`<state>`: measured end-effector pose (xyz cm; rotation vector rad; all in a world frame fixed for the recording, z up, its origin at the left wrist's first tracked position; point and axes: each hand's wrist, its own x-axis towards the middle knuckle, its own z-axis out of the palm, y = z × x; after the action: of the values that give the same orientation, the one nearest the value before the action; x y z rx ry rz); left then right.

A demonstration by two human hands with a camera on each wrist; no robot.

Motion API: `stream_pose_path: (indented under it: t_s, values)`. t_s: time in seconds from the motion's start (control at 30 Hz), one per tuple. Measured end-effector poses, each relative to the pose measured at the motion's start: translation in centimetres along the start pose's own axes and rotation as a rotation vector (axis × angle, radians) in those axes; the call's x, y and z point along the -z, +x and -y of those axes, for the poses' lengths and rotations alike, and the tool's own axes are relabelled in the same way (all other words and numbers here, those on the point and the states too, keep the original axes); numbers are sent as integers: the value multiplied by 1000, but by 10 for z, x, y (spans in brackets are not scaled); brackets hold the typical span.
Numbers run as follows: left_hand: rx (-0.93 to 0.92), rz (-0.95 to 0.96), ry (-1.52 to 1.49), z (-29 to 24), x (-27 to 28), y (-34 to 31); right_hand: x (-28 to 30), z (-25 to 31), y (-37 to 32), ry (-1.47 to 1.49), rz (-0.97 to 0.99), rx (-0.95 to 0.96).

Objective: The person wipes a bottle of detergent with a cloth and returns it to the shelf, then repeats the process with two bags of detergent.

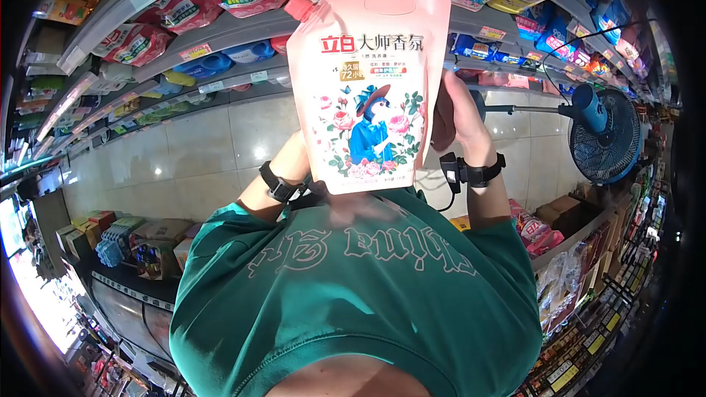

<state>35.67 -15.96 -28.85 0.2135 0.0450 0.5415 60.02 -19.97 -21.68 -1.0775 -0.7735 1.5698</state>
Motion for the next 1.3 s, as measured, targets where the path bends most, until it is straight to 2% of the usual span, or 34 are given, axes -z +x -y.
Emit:
stream_pose_path:
  t_s: [0.03,0.17,0.2,0.37,0.4,0.43,0.47,0.5,0.57,0.6,0.7,0.77,0.83,0.9,0.93,1.0,1.13,1.23,1.3]
  values:
    - [9,2,20,0,0,-1,0,0,0,104,39,-6]
    - [56,23,91,3,-2,-4,6,-1,5,-492,103,131]
    - [65,32,107,2,-2,-3,3,-3,7,-473,64,228]
    - [-20,72,394,-1,5,1,-11,13,-12,-318,-1,99]
    - [-38,105,346,-4,5,2,-17,22,-20,-295,18,87]
    - [69,179,-215,-10,6,9,-20,27,-25,-272,38,74]
    - [-23,79,-157,-15,6,8,-21,26,-27,-339,1,165]
    - [-83,-418,97,-17,-11,10,-26,28,-28,-341,-67,221]
    - [-121,-790,340,-18,9,2,-40,41,-30,-345,-208,337]
    - [-251,-696,439,-14,4,-4,-44,49,-33,-325,-210,331]
    - [-595,-499,866,12,-16,4,-52,44,-31,-688,-303,527]
    - [-716,-282,936,31,-13,21,-60,41,-29,-971,-244,691]
    - [-695,-347,773,43,-12,40,-84,41,-33,-972,-138,620]
    - [-416,-366,707,33,17,42,-100,27,-31,-985,-28,674]
    - [-302,-343,633,28,22,43,-106,21,-29,-1063,-4,708]
    - [-152,-274,492,20,26,42,-120,20,-24,-1044,21,660]
    - [64,-102,253,16,16,28,-131,19,-19,-1060,126,553]
    - [219,14,178,18,8,12,-113,26,-23,-1017,221,526]
    - [290,65,152,20,7,1,-96,43,-15,-1051,111,637]
